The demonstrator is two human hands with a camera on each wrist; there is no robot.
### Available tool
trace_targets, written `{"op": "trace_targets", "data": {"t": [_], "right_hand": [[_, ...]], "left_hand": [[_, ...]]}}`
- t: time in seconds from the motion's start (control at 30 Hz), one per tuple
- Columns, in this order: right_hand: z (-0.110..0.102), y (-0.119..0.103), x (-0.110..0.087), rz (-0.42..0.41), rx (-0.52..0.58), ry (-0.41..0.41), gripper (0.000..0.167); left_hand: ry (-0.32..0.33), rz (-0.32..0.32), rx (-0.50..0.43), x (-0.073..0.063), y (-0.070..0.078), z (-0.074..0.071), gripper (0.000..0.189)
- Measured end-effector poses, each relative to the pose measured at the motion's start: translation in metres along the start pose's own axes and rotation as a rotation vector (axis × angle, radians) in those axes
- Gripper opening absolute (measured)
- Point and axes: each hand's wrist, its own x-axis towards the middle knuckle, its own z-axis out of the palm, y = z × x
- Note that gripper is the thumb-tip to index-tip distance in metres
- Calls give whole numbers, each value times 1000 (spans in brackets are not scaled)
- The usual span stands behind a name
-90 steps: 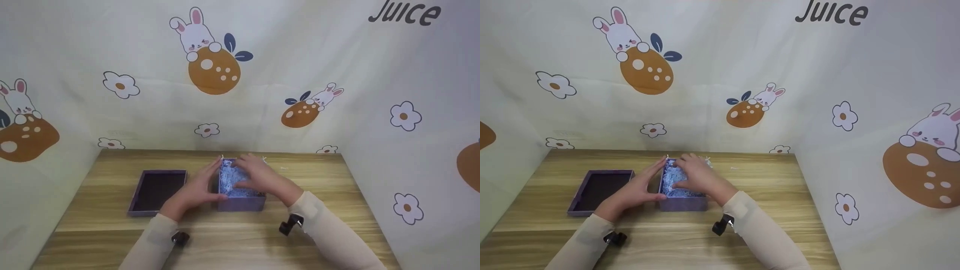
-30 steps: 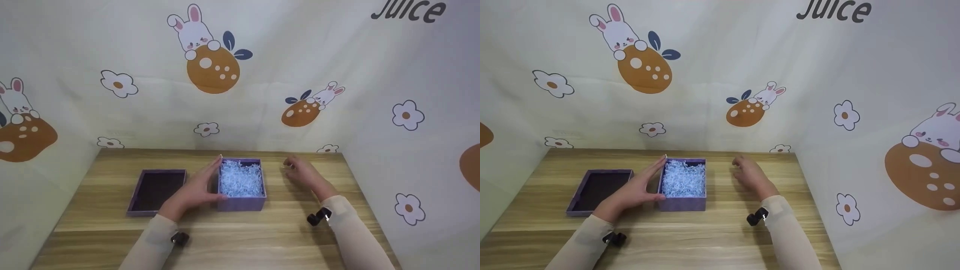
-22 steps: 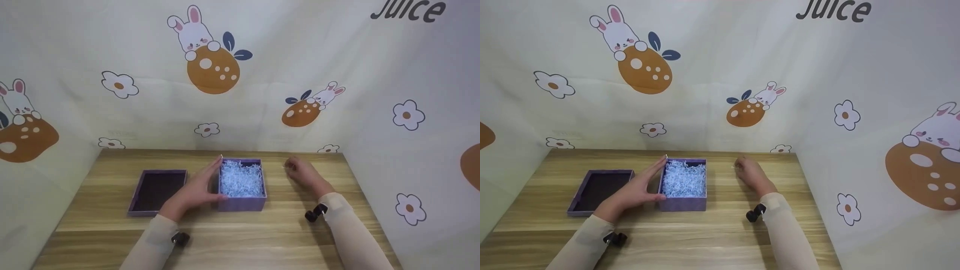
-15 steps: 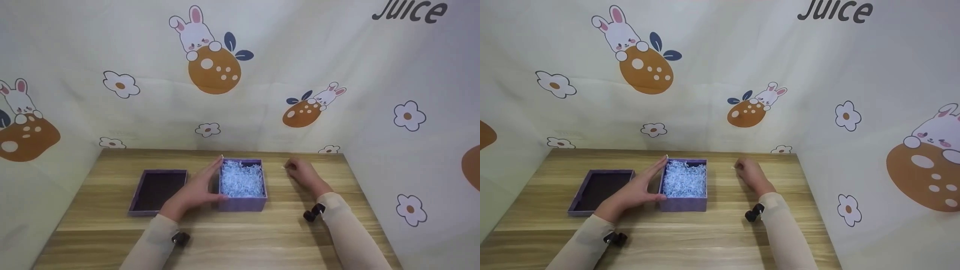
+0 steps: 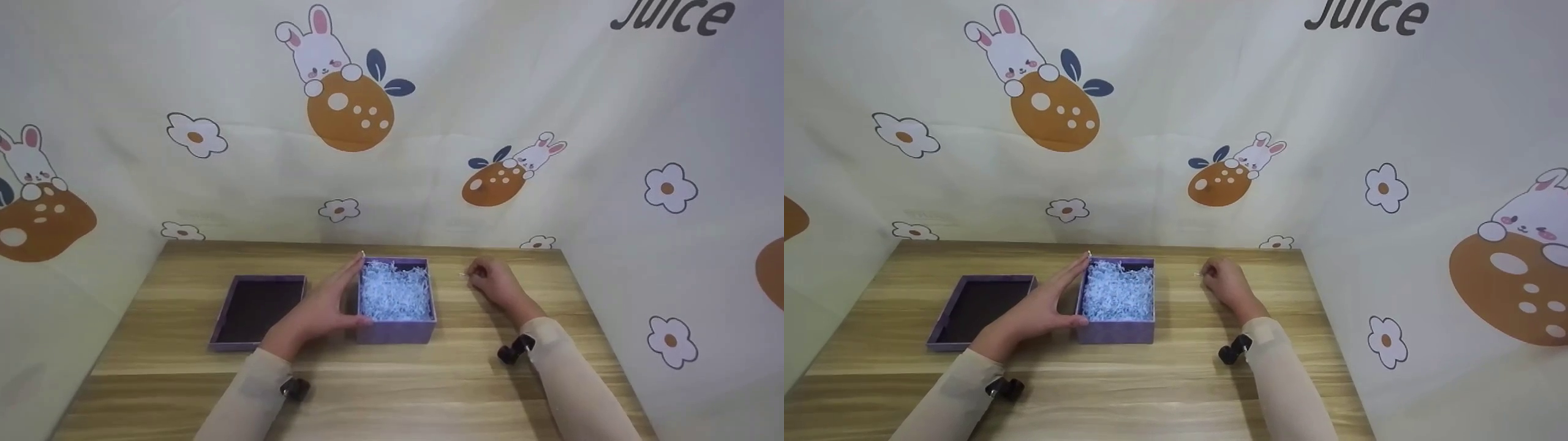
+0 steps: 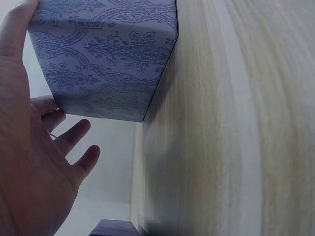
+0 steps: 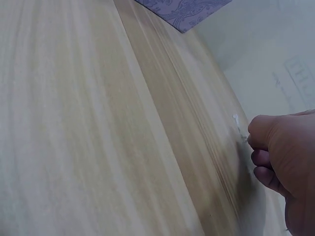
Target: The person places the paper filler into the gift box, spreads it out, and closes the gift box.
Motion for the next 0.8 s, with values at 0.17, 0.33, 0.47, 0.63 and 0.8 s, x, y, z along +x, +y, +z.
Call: {"op": "trace_targets", "data": {"t": [0.17, 0.33, 0.47, 0.63, 0.8], "right_hand": [[0, -1, -1, -9, 5, 4, 10], [1, 2, 2, -34, -11, 0, 13], [2, 1, 4, -62, -26, -1, 13], [4, 3, 3, -31, -19, -2, 11], [4, 4, 3, -6, 8, 4, 10]], "left_hand": [[1, 6, 11, -1, -1, 1, 133], [3, 5, 20, 1, -3, 3, 134], [6, 0, 22, 1, -2, 2, 133], [2, 23, -1, 1, -1, 1, 133], [8, 20, -10, 1, -1, 1, 132]]}}
